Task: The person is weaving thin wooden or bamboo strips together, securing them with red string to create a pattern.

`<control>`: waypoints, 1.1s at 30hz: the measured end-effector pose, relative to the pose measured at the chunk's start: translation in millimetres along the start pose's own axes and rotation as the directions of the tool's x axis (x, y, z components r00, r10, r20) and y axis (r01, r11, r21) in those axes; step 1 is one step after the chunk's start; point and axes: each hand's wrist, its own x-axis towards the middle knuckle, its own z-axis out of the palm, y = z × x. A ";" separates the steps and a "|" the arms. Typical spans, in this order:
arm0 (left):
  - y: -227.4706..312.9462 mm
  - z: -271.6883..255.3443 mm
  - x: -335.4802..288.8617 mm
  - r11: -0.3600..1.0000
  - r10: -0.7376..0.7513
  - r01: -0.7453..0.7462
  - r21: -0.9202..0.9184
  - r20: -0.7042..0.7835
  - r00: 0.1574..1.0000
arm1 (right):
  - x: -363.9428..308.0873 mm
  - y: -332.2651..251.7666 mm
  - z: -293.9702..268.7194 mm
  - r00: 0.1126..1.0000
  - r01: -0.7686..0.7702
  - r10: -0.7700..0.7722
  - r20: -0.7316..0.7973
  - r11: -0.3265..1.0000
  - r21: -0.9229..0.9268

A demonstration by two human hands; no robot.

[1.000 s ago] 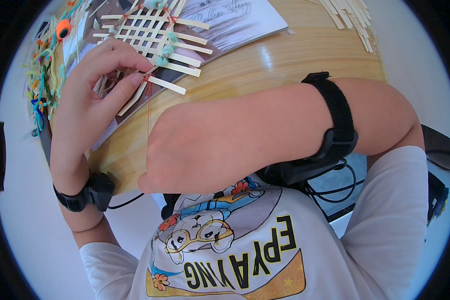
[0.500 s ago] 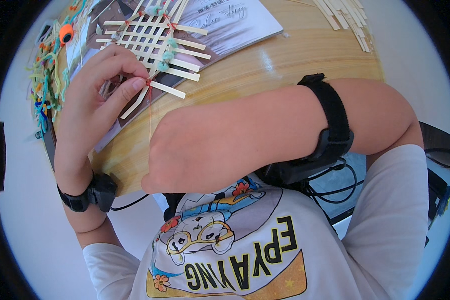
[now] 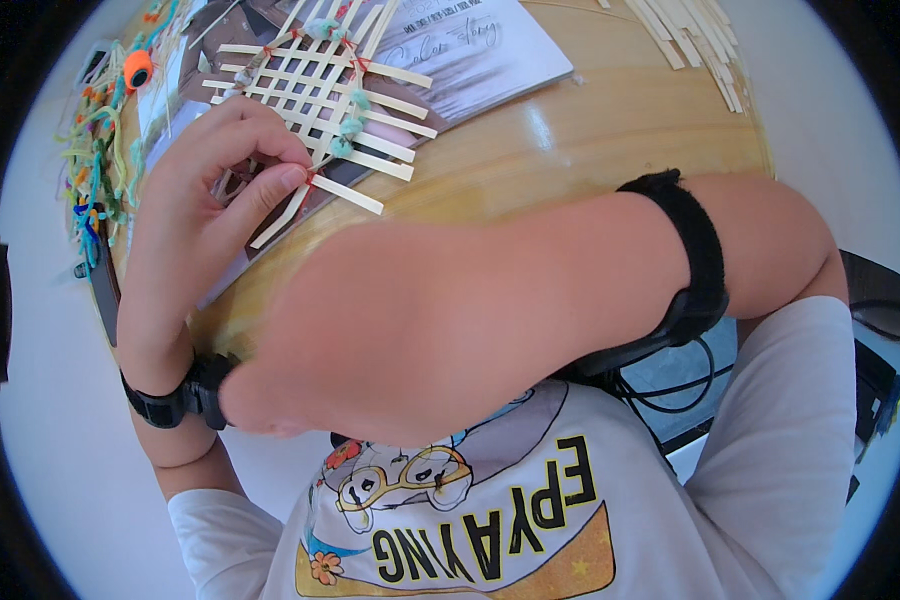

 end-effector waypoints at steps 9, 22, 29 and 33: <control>-2.5 -2.2 -3.0 1.000 -0.007 0.008 -0.027 0.029 1.000 | -6.3 10.1 8.0 0.999 0.041 -0.036 0.036 0.988 -0.148; 3.0 -12.2 -1.3 0.973 0.136 -0.121 0.195 -0.069 0.988 | -3.2 10.3 5.6 0.999 -0.003 -0.005 -0.044 0.980 -0.199; -2.5 -2.4 3.0 0.996 0.074 -0.065 0.053 -0.206 0.976 | -6.1 13.3 7.5 0.999 0.030 -0.033 -0.013 0.975 -0.221; -3.4 -3.9 1.8 0.999 -0.010 0.015 0.032 -0.127 0.992 | -4.3 15.2 6.1 0.999 0.025 -0.032 -0.031 0.979 -0.202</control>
